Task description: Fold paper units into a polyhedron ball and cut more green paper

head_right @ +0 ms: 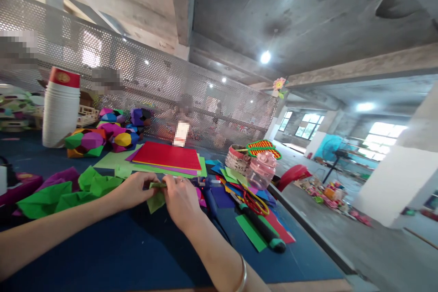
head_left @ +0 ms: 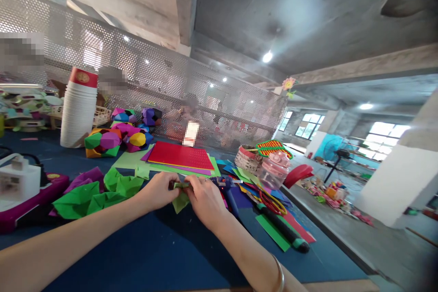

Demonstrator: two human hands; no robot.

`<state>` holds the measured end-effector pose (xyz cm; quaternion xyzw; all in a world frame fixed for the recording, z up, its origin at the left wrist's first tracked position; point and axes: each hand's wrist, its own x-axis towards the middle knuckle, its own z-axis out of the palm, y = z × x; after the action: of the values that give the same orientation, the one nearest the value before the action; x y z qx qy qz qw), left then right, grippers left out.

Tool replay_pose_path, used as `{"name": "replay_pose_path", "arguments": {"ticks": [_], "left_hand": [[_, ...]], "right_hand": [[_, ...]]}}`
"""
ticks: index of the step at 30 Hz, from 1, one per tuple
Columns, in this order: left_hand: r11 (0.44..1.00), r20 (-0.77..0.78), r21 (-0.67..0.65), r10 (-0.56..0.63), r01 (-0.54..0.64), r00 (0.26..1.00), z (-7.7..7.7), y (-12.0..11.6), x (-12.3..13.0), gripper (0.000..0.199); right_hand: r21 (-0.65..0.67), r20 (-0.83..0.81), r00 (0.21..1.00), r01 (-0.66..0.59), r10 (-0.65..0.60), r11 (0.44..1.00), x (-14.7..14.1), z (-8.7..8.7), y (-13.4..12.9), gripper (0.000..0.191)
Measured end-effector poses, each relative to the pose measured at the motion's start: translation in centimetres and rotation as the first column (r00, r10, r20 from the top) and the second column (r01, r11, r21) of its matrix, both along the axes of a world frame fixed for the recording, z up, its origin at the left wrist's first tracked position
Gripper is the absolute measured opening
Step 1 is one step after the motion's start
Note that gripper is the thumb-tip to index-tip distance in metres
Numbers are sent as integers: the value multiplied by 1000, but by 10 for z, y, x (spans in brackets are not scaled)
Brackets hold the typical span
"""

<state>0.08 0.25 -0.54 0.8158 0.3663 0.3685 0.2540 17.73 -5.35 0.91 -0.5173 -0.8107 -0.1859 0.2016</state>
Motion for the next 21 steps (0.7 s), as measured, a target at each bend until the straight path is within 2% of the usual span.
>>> {"name": "replay_pose_path", "arguments": {"ticks": [4, 10, 14, 17, 21], "left_hand": [[992, 78, -118, -31, 40, 997, -5, 3, 3, 7], [978, 168, -189, -60, 92, 984, -2, 1, 3, 26], [979, 209, -176, -67, 105, 976, 0, 0, 3, 28], [976, 230, -177, -84, 127, 970, 0, -2, 4, 24], [962, 256, -231, -83, 144, 963, 0, -3, 6, 24]], "right_hand": [[103, 76, 994, -81, 73, 991, -1, 1, -2, 12], [188, 36, 992, -127, 123, 974, -1, -2, 0, 18], [159, -184, 962, -176, 204, 972, 0, -2, 2, 17], [85, -431, 880, -184, 203, 979, 2, -3, 3, 15], [16, -540, 824, -197, 175, 980, 5, 1, 6, 18]]}}
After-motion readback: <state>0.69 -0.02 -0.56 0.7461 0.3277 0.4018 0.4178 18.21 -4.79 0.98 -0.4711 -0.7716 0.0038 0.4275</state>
